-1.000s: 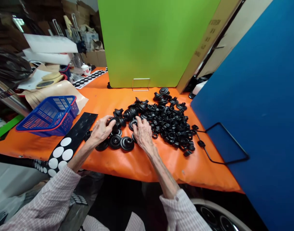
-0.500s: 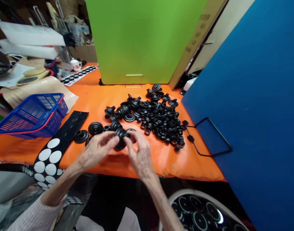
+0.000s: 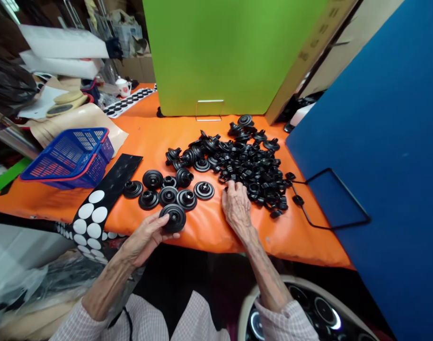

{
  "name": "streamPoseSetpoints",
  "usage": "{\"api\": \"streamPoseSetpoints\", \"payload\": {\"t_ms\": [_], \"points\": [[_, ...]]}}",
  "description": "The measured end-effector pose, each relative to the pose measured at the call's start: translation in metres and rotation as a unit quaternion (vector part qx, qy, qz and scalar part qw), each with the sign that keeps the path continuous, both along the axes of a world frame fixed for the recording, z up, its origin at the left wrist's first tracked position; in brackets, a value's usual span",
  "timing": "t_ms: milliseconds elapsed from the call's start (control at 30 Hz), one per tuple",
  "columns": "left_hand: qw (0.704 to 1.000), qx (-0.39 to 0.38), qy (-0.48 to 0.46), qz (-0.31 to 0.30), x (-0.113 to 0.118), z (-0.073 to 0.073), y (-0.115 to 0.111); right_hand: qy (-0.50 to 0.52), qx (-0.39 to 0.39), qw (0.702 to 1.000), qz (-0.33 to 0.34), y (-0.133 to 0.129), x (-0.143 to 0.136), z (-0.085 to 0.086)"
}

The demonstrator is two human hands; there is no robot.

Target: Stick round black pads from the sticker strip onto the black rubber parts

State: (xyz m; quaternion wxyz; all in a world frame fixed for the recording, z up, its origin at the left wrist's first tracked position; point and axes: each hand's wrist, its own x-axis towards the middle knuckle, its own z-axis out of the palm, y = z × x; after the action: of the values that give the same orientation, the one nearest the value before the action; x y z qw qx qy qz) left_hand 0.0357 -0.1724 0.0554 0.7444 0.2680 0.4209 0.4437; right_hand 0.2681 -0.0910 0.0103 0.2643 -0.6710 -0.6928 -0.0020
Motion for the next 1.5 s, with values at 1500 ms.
{"api": "streamPoseSetpoints", "payload": {"t_ms": [1500], "points": [[0.986, 0.132, 0.086, 0.049, 0.005, -0.006, -0.017, 0.562, -0.142, 0.812, 0.075, -0.108, -0.108, 0.024]]}}
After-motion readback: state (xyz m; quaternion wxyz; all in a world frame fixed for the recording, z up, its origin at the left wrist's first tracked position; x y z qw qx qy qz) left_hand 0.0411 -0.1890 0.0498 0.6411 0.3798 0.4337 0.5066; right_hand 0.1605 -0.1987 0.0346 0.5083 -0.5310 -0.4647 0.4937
